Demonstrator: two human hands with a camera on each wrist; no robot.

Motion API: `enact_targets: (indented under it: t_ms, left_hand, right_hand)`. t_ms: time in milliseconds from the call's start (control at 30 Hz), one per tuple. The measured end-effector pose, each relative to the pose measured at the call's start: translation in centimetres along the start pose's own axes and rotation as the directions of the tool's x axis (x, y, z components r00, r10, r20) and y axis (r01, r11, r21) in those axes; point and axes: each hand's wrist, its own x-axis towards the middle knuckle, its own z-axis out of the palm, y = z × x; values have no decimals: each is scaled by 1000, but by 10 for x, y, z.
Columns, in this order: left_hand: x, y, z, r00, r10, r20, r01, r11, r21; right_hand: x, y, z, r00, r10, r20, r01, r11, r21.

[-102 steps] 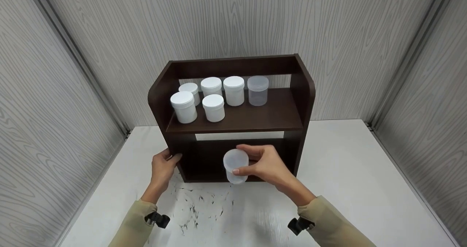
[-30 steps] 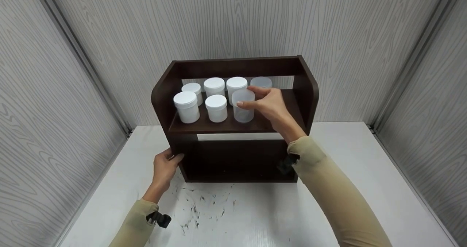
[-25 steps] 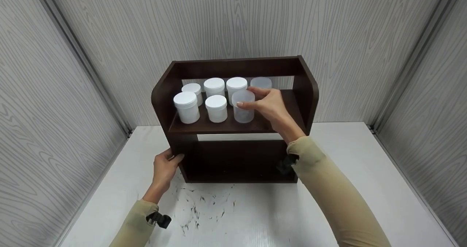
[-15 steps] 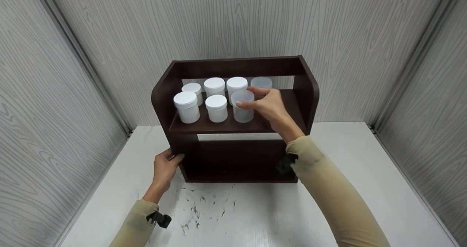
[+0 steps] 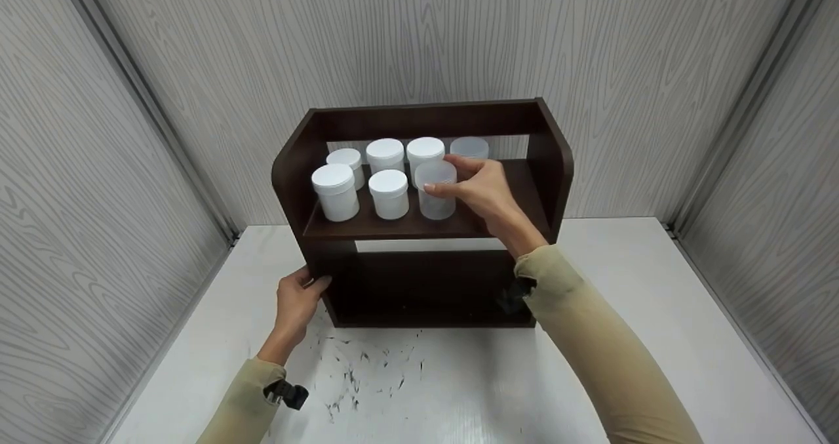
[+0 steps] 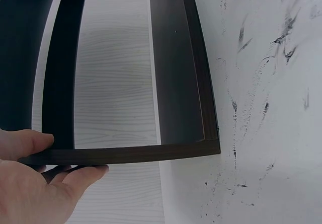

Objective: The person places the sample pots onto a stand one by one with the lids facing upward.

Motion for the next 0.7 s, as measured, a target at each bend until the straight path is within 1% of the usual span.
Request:
enact_targets:
  t_ms: [133,300,400,533,700]
  left_hand:
    - [0,-1,1,1000,-6,-4,6,1000,23]
    - [-1,-3,2,1000,-15,-5,15,1000,26]
    - [-1,-3,2,1000,-17,-7,18,1000,21]
    - [0,-1,1,1000,-18,-10,18,1000,24]
    - [-1,-1,1,1000,-9,-3,9,999,42]
  right_hand:
    - [-4,2,-2,1000,-9,9,9,999,32]
    - [-15,3,-5,1000,-14,8,14,1000,13]
    - [-21,3,-6,1000,-28,-4,28,999,23]
    - [-32,2,-7,998,-53,-24,54,998,40]
    - [-51,3,-12,997,-59,-43,59,998,12]
